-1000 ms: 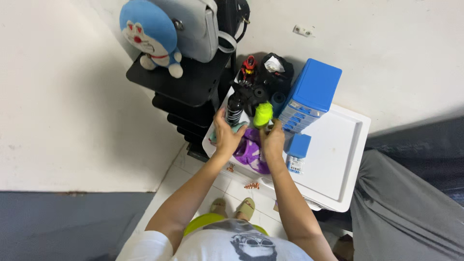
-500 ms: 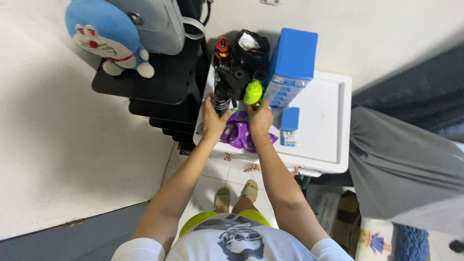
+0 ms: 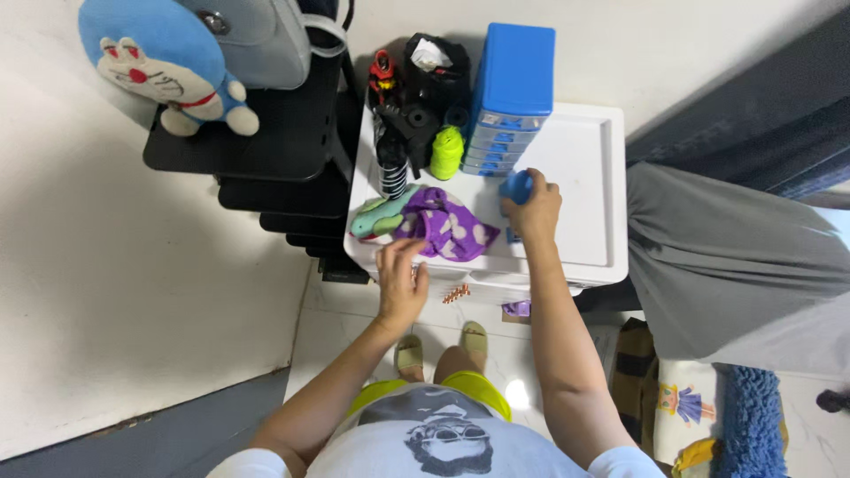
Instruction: The person sweeps the floor with a blue duster, then organizes cleaning tools and items on a white cabinet. They move a cardboard piece, a green tool, and a purple tool, then wipe the cabinet surface with a purple cloth.
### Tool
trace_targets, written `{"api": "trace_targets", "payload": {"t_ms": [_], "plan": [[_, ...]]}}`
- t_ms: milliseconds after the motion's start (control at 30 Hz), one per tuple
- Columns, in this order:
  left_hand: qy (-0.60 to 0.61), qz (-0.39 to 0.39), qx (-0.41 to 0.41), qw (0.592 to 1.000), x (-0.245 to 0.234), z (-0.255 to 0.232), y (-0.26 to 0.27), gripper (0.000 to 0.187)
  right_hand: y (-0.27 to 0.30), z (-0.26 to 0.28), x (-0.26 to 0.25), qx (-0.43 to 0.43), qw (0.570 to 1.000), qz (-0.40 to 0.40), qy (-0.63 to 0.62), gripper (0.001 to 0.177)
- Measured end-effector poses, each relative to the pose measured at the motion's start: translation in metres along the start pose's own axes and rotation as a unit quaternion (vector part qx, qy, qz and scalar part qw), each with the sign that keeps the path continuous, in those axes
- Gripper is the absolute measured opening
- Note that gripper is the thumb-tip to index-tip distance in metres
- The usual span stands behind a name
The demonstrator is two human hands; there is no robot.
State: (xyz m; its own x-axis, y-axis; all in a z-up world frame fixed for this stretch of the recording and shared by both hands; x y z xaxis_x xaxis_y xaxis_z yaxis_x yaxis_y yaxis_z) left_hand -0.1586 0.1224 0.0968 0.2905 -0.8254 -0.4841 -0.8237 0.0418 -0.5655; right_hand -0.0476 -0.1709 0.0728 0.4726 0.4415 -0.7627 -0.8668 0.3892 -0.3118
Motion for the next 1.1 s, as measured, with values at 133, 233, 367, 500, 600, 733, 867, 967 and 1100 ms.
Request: {"api": "trace_targets", "payload": {"t_ms": [133, 233, 367, 500, 600, 733, 867, 967, 1100], "plan": [[0.050, 0.056, 0.003, 0.997, 0.021, -0.026, 0.000, 0.029, -0.031, -0.086, -0.005, 0.220, 0.921, 0.059, -0.317, 0.060], [0.082, 0.100, 0.002, 0.992, 0.052, -0.040, -0.004, 0.030, -0.047, -0.112, -0.043, 0.288, 0.904, 0.103, -0.299, 0.059], [0.087, 0.173, 0.014, 0.981, 0.129, -0.061, -0.029, 0.044, -0.069, -0.109, -0.077, 0.063, 0.992, 0.107, 0.007, 0.054], [-0.014, 0.216, 0.022, 0.976, 0.194, -0.070, -0.054, 0.061, -0.063, -0.106, -0.100, -0.087, 0.995, -0.046, 0.024, 0.037], [-0.063, 0.293, -0.006, 0.954, 0.213, -0.067, -0.057, 0.064, -0.049, -0.082, -0.088, -0.181, 0.983, -0.010, 0.016, 0.044], [-0.142, 0.347, -0.035, 0.926, 0.208, -0.062, -0.054, 0.054, -0.045, -0.087, -0.057, -0.214, 0.975, 0.060, 0.001, 0.063], [-0.128, 0.301, -0.033, 0.945, 0.181, -0.046, -0.046, 0.053, -0.112, -0.119, -0.060, -0.104, 0.983, 0.134, -0.075, 0.058], [-0.110, 0.224, 0.073, 0.966, 0.171, -0.055, -0.043, 0.049, -0.126, -0.100, -0.053, -0.169, 0.979, 0.113, -0.028, 0.066], [-0.056, 0.005, -0.072, 0.996, 0.121, -0.041, -0.042, 0.040, -0.070, -0.081, -0.050, -0.236, 0.961, 0.102, -0.105, 0.058]]}}
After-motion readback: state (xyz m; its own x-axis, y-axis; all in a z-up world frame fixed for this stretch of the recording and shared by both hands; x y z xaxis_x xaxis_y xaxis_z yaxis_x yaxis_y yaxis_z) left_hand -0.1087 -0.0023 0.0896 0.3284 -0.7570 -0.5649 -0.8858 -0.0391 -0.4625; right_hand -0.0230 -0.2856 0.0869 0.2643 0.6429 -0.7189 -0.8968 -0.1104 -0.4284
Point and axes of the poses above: each hand's wrist, its own y-axis away from the middle knuckle, its own x-axis out of the palm, z = x × y, the point moved 6 cm from there along -y, towards the middle knuckle, and after that the axes turned 2 degrees about -z, right-handed, at the moved point
